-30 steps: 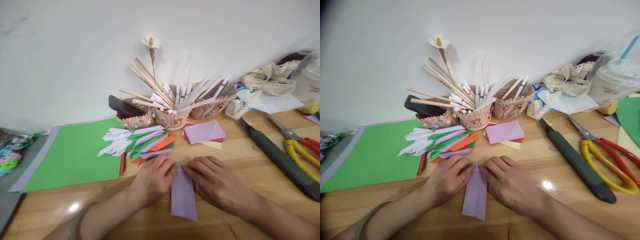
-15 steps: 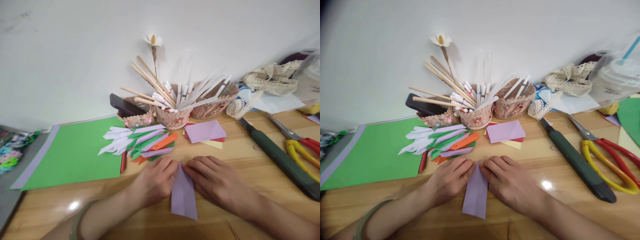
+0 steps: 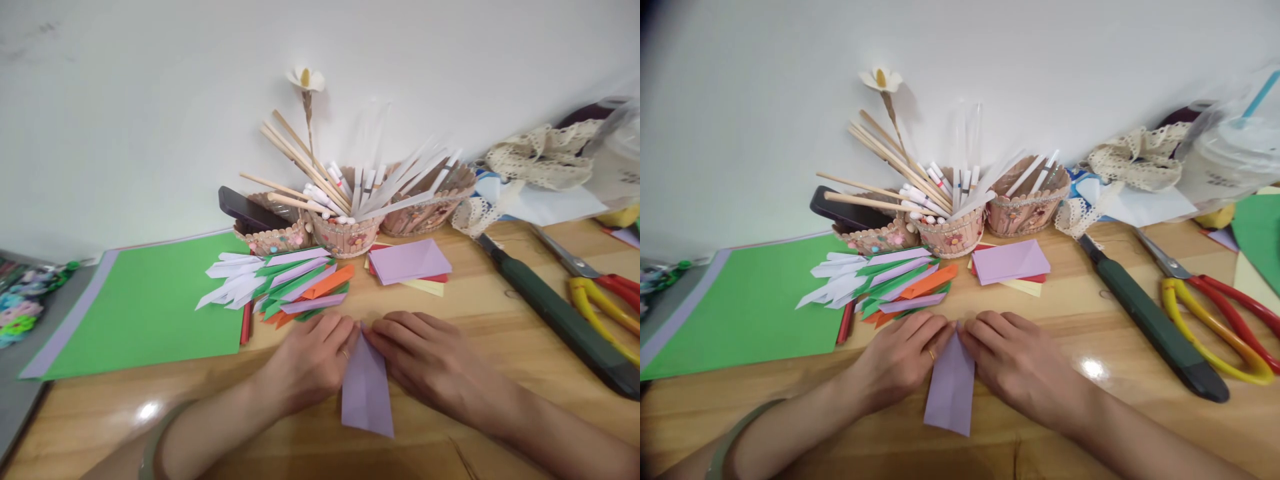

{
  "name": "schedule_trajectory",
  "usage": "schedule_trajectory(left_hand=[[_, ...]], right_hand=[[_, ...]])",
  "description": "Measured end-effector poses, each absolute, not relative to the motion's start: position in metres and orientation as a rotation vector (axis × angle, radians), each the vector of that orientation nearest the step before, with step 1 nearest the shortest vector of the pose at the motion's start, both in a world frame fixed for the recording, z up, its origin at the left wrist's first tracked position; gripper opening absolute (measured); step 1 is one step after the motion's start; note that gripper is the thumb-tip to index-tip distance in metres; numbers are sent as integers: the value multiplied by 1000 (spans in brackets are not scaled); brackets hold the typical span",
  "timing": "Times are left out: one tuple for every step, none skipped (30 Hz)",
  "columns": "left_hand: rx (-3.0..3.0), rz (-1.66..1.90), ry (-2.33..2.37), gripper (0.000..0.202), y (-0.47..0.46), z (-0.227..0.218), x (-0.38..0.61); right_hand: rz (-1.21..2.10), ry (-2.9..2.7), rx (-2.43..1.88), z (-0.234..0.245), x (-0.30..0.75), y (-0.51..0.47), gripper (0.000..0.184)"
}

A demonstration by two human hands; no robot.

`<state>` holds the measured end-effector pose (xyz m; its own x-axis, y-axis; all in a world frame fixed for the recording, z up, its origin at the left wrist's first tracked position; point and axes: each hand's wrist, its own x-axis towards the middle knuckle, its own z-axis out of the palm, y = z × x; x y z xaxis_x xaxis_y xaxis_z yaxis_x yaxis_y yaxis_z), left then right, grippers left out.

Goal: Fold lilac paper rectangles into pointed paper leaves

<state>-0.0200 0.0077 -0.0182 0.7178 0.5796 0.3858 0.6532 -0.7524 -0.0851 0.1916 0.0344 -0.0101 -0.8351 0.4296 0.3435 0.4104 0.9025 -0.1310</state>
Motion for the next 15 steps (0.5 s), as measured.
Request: schedule_trajectory(left_hand=[[-2710,-494,-983,29,8,-18,-20],[-2715,-486,-977,30,8,-17,-20],[-2716,-483,-969,31,8,-17,-20],[-2716,-480,-958,30,8,-16,-20],[-2715,-470,-948,30,8,-16,-20],[-2714,-456,-945,29,8,-15,-20],[-2716,-436,-941,29,8,-15,-20],[-2719,-419,-940,29,9,-14,-20],[-2720,-412,-941,29,9,-14,-20],[-2722,-410,-943,29,9,-13,-20],[-2723,-413,-945,29,9,-13,-20],[-2725,-413,-946,30,9,-13,-21],[-2727,-407,-945,30,9,-13,-21],[-2730,-397,-943,29,9,-13,-21],[-2732,-383,-940,28,9,-13,-21]], right_hand=[[77,-2697,-615,-10,192,34,23],[81,-2699,-610,-10,192,35,22],[84,-2702,-605,-10,192,35,22],[87,-2705,-601,-10,192,35,21],[92,-2707,-597,-10,192,35,21],[96,-2705,-594,-9,192,36,21],[101,-2702,-592,-9,192,36,21],[106,-2697,-592,-9,192,36,21],[113,-2691,-592,-9,191,36,21],[118,-2686,-593,-8,191,37,22],[123,-2681,-596,-8,191,37,23],[128,-2678,-598,-7,191,37,23],[132,-2680,-599,-7,190,37,23],[132,-2680,-599,-6,190,37,23],[132,-2682,-597,-6,190,38,23]])
